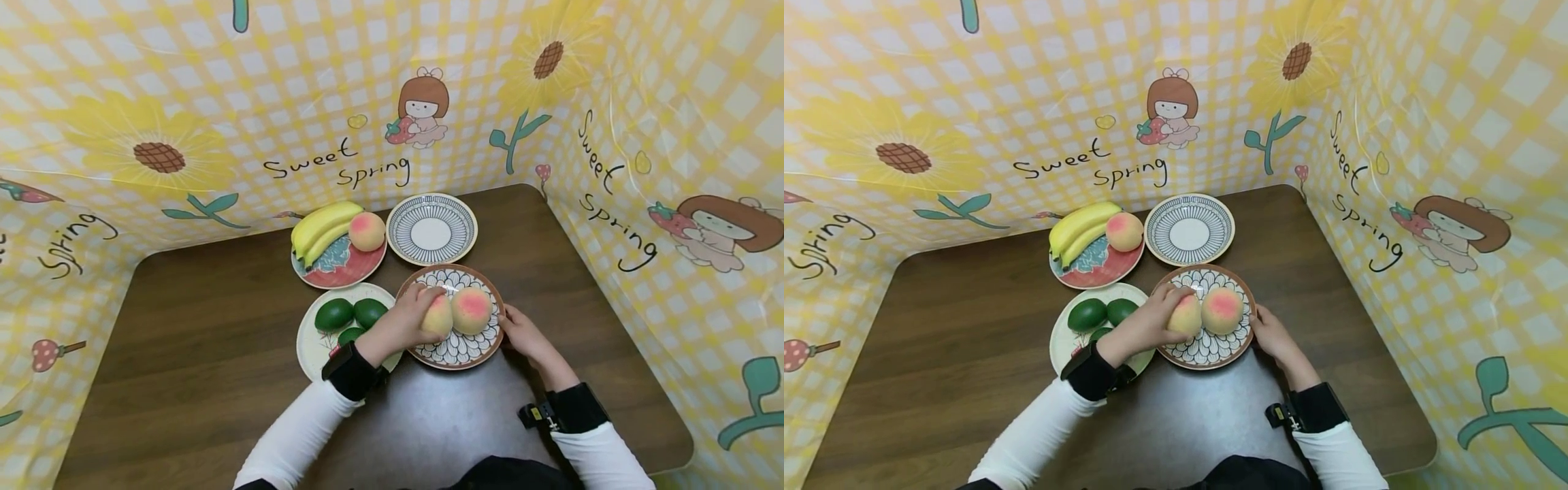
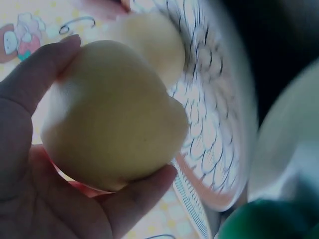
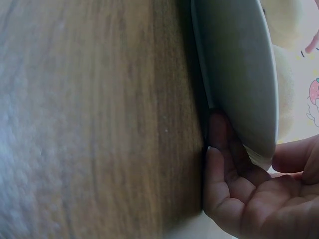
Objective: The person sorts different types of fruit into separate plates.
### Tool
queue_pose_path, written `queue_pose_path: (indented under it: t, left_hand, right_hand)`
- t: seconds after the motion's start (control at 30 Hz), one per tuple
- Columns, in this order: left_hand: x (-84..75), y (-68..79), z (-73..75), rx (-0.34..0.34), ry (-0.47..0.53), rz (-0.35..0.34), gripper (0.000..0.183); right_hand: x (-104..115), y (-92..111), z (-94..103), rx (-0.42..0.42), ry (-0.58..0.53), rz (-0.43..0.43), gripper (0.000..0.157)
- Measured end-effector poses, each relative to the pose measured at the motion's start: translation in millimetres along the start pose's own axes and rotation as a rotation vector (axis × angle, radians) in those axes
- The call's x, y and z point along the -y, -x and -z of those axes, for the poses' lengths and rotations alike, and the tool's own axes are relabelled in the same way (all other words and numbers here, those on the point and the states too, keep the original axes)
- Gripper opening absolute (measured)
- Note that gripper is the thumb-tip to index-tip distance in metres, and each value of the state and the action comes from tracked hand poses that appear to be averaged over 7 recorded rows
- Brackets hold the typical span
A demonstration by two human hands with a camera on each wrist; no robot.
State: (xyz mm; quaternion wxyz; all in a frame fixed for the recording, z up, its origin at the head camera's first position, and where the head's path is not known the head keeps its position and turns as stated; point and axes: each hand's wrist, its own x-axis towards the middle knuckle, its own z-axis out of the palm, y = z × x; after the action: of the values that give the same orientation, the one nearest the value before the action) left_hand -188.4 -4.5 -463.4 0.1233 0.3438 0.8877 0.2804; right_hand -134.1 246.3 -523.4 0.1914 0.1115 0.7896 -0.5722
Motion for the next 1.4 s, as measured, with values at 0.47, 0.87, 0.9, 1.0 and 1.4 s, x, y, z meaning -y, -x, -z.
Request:
queue_pose_path:
  t: [0.47, 0.87, 0.9, 1.0, 1.4]
  left_hand:
    - [-15.9, -8.9, -37.5, -0.026, -0.031, 0.093, 0.091]
    - [-16.2, -29.0, 23.7, 0.147, -0.073, 0.106, 0.115]
    - [-13.9, -33.2, 40.0, 0.120, -0.071, 0.093, 0.115]
    - [-2.7, -47.3, 93.1, -0.039, -0.039, 0.070, 0.108]
    - [60.7, -95.9, 154.3, -0.205, 0.054, 0.298, 0.101]
  right_hand:
    - [8.6, -2.8, 19.4, -0.006, 0.013, 0.044, 0.054]
    - [7.7, -1.5, 24.6, -0.040, 0.012, 0.047, 0.054]
    - [8.2, -1.0, 25.6, -0.044, 0.011, 0.047, 0.054]
    - [8.8, -0.4, 28.7, -0.055, 0.012, 0.049, 0.054]
    - [8.8, -0.1, 31.7, -0.071, 0.013, 0.058, 0.054]
